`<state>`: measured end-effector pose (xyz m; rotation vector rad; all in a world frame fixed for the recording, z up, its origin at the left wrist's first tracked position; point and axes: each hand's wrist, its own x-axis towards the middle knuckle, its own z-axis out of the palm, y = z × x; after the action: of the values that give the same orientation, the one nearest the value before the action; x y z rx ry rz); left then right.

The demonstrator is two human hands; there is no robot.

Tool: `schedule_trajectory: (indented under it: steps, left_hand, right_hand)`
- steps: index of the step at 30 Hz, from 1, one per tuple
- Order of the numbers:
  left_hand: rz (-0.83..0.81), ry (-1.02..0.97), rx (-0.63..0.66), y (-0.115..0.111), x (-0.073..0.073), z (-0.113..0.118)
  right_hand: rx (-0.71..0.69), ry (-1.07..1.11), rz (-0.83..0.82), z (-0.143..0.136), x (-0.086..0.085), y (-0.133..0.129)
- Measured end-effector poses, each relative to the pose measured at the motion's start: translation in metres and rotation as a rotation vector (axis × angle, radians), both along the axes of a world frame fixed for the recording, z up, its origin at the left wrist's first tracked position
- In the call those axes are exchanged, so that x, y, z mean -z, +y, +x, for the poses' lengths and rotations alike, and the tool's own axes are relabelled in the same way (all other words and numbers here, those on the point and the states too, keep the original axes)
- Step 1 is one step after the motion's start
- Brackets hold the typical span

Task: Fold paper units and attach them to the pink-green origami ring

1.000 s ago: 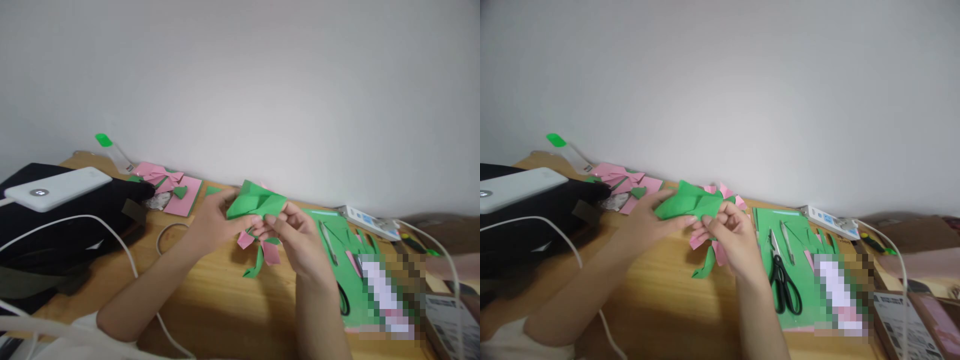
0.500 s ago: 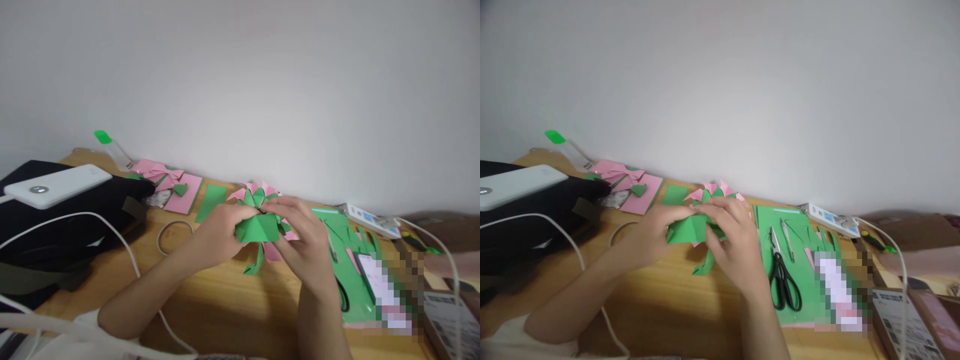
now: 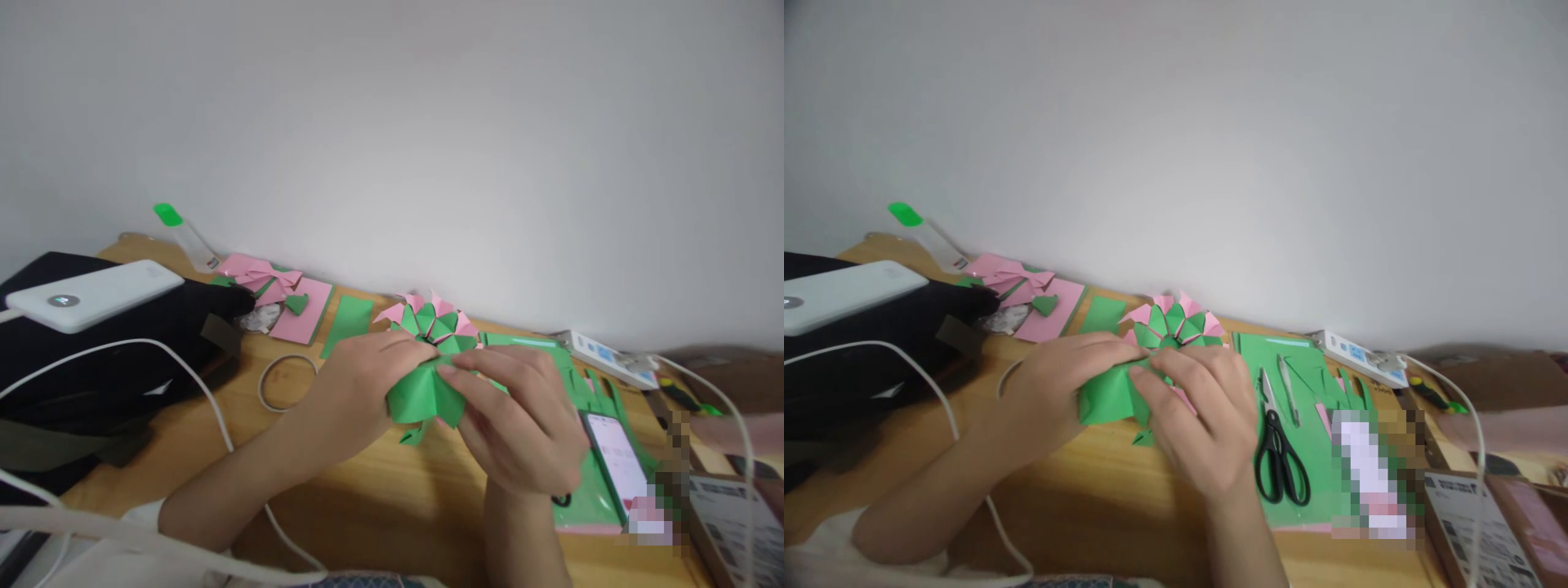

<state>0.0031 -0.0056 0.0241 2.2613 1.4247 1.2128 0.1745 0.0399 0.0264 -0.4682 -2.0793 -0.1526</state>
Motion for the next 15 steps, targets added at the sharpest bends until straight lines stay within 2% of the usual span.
schedule_trajectory:
  steps: [4,9,15]
  left_hand:
    - [-0.035,-0.041,0.003,-0.0003,-0.0018,-0.0001]
    - [-0.135,-0.158,0.058,0.0030,0.0001,-0.0003]
    - [-0.233,-0.212,0.107,0.0036,0.0000,-0.0005]
  right_hand:
    - [-0.029,0.010,0.013,-0.0005,0.0043,0.0012]
    - [-0.027,-0.023,-0.033,-0.0031,0.0009,-0.0015]
    - [-0.129,0.031,-0.068,-0.0017,-0.0042,-0.0009]
